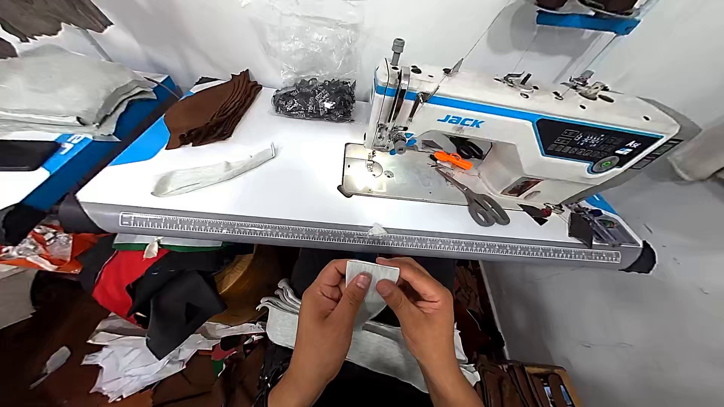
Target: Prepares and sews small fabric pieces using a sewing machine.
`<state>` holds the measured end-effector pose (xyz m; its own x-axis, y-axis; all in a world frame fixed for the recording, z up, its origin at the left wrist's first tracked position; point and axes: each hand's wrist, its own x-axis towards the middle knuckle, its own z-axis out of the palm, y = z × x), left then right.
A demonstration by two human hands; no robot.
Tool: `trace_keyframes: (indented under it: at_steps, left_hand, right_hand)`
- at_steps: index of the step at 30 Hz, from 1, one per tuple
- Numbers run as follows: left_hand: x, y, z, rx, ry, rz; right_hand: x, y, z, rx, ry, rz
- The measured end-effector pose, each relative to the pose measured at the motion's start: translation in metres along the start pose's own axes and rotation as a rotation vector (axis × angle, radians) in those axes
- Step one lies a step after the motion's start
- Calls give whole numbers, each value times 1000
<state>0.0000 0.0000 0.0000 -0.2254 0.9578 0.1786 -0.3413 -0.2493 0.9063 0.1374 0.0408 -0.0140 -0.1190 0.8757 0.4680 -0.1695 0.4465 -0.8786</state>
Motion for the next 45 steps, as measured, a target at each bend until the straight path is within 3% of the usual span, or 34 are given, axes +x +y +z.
trace_keyframes:
  at_steps: [7,15,22,29,40,45]
  left_hand:
    - [1,-5,-5,250,48,211]
    - [4,-19,-6,224,152,163]
    - [1,-24,2,389,179,419]
    - [1,-18,6,381,142,405]
    - [1,-18,6,372,124,385]
    - [3,-20,3,401,108,382]
  right_hand:
    - [3,1,-8,-125,51,-58]
    - [-1,8,-4,-275,175,-56]
    - [-3,1,5,-517,238,-261]
    - [-4,-6,7,-322,190,-151]
    - [-5,-11,6,-235,128,-114]
    - [-8,-19,-1,-201,0,-65]
